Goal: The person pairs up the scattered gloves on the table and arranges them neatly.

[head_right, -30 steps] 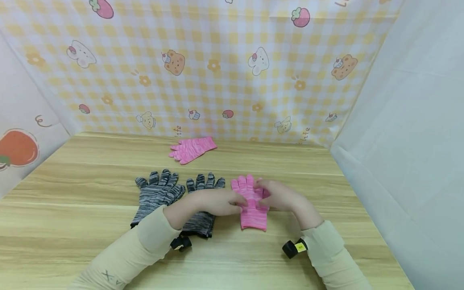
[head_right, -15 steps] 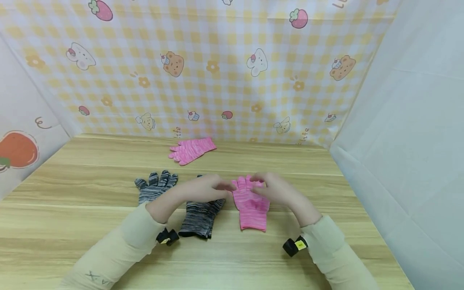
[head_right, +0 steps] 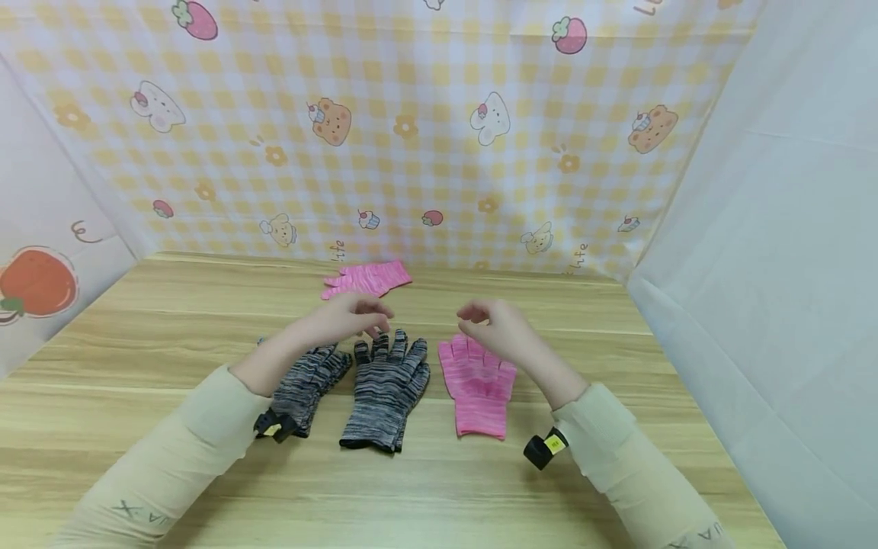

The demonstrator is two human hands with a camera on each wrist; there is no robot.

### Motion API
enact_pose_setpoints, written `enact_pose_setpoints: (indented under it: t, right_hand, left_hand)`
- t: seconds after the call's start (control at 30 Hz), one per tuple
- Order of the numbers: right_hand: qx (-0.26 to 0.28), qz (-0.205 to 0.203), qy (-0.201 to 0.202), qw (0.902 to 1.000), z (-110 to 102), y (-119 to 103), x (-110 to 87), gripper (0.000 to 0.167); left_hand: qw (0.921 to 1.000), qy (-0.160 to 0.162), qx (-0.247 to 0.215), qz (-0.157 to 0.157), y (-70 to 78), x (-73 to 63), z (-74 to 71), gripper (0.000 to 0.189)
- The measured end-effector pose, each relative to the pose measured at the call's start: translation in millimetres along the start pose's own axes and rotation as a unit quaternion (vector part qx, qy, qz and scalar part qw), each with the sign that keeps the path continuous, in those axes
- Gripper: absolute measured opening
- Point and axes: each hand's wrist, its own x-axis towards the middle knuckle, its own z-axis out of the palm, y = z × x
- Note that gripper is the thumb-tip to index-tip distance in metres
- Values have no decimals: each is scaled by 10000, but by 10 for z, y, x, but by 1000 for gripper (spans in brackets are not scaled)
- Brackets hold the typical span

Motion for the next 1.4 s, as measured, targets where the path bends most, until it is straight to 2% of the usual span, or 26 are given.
enact_pose_setpoints:
  t: [0.27,0.37,0.53,0.9,1.1,1.4]
  right_hand:
    - [716,298,95,9969,-39,-50,199,26]
    - [926,432,83,9947,-54,-77,266,26]
    - [1056,580,37,9927,-65,-133,385,27]
    - [1670,812,-72,9826,14,-239,668,27]
    - [2078,1056,-94,9724,46,-248,822,31]
    - [2234,1307,-8,9659,114,-201,1055,32]
  left_hand:
    - [9975,609,152,-314,-175,2,-355,29]
    - [9959,728,129,-528,-226,0,-458,30]
    - [9944,739,282,-701,-311,2,-591,32]
    - [9894,771,522,-1112,-426,25,-804,34]
    - [9879,889,373,-1216,-484,50,-892,33]
    - [9830,1061,54,-1497,-572,64,-997,37]
